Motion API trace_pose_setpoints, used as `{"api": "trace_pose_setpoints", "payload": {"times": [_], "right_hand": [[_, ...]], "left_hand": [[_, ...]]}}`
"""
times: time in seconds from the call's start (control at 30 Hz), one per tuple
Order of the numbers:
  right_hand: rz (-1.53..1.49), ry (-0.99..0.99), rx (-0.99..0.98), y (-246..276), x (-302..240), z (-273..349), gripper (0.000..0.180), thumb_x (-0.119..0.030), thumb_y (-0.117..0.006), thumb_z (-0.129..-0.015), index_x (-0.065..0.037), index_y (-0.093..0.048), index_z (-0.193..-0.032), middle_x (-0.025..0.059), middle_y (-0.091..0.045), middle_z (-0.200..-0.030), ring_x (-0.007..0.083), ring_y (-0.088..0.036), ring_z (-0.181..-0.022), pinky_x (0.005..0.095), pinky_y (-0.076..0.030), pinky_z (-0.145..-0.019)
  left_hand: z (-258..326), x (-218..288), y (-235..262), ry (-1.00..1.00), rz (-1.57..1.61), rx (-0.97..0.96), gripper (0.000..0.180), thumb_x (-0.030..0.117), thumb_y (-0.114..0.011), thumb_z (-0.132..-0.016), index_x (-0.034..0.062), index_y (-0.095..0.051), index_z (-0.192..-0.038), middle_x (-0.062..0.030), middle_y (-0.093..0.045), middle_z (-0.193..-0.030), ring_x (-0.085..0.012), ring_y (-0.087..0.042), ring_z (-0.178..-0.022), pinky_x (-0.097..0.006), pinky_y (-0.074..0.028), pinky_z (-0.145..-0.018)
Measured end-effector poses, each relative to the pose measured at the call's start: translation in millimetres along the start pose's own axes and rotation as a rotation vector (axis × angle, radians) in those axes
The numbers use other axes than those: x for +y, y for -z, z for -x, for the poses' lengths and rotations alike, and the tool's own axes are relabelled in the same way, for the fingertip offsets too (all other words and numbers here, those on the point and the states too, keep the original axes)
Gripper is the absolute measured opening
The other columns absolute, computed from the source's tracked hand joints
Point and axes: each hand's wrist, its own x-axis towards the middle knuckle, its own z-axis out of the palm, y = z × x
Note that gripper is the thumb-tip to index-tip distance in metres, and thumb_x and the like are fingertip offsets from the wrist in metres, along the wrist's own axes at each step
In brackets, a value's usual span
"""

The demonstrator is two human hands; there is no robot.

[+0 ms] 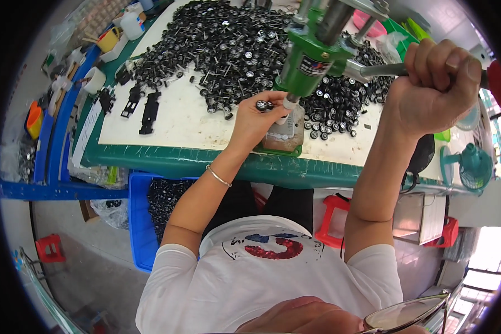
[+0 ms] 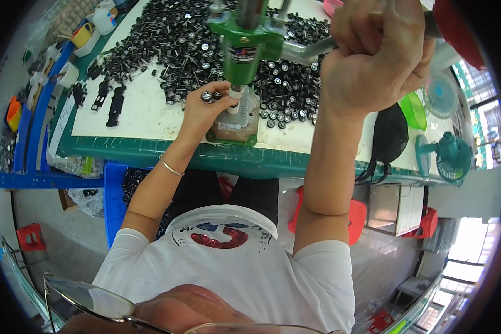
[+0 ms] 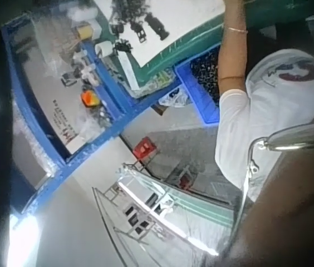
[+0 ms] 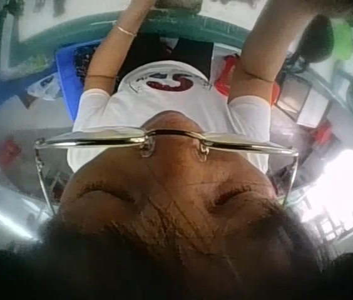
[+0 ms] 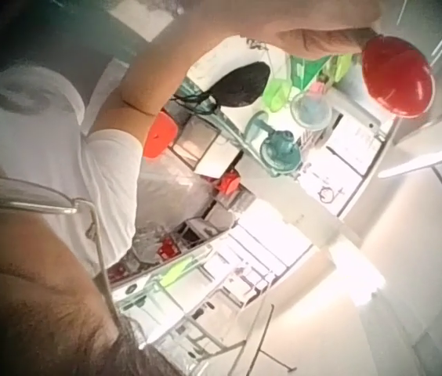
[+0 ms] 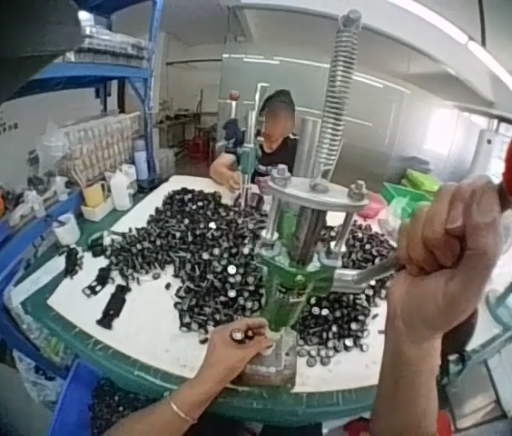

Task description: The person assembles small plastic parts and metal inserts using a manual press machine.

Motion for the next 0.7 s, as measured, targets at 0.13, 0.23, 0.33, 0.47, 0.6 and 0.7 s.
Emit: {"api": "trace_pose_setpoints", "payload": {"times": [0.13,0.23,0.33,0.47,0.6,0.7], "right_hand": [[0.131,-0.175,0.076,-15.7,6.9,-21.4,0.03,-0.016,-0.049,-0.093,-0.009,-0.037,-0.067,-0.0024,-0.024,-0.055,0.0073,-0.019,-0.047,0.025,-0.018,-0.044],[-0.615,-0.837,-0.11,31.1,58.5,-76.4,0.024,-0.023,-0.052,-0.096,-0.009,-0.048,-0.077,-0.0041,-0.035,-0.059,0.0061,-0.029,-0.046,0.0215,-0.022,-0.042],[-1.0,-1.196,-0.088,34.3,67.8,-86.1,0.024,-0.029,-0.054,-0.097,-0.011,-0.049,-0.08,-0.0072,-0.035,-0.056,0.0034,-0.028,-0.041,0.0192,-0.021,-0.036],[-0.114,-0.713,-0.045,10.7,82.6,-59.2,0.022,-0.028,-0.053,-0.097,-0.009,-0.054,-0.088,-0.0062,-0.042,-0.058,0.0047,-0.046,-0.044,0.0161,-0.04,-0.038],[0.114,-0.593,0.177,28.4,83.6,-21.7,0.019,-0.019,-0.05,-0.097,-0.001,-0.058,-0.096,0.0014,-0.051,-0.077,0.0114,-0.049,-0.068,0.0231,-0.039,-0.061],[0.29,-0.67,0.117,101.8,92.3,22.9,0.027,-0.024,-0.056,-0.095,-0.001,-0.06,-0.109,0.0022,-0.058,-0.086,0.0102,-0.053,-0.076,0.024,-0.043,-0.069]], "left_hand": [[-1.3,-6.7,1.5,-0.01,0.057,0.004,0.03,0.0,-0.073,-0.077,0.0003,-0.069,-0.107,-0.0005,-0.062,-0.086,-0.0053,-0.056,-0.076,-0.02,-0.049,-0.067],[-1.7,-2.9,6.1,0.07,0.176,0.04,0.026,0.001,-0.072,-0.077,0.0015,-0.07,-0.103,0.0004,-0.06,-0.081,-0.0057,-0.055,-0.071,-0.02,-0.042,-0.055],[-9.6,-7.5,25.2,0.202,0.366,0.05,0.028,0.006,-0.068,-0.08,0.0034,-0.066,-0.108,-0.0008,-0.06,-0.076,-0.0088,-0.056,-0.064,-0.021,-0.033,-0.047],[-2.2,-17.3,64.6,0.27,0.732,0.182,0.016,0.016,-0.062,-0.088,0.0072,-0.059,-0.101,-0.0009,-0.056,-0.075,-0.0156,-0.062,-0.074,-0.022,-0.038,-0.047],[21.7,-10.8,90.8,0.305,0.415,0.238,0.015,0.016,-0.067,-0.087,0.0085,-0.063,-0.099,-0.0001,-0.058,-0.074,-0.0128,-0.059,-0.064,-0.021,-0.039,-0.048],[36.8,-7.0,106.1,0.279,0.046,0.232,0.013,0.014,-0.069,-0.085,0.0079,-0.067,-0.096,0.0011,-0.059,-0.07,-0.0091,-0.055,-0.057,-0.019,-0.039,-0.049]]}}
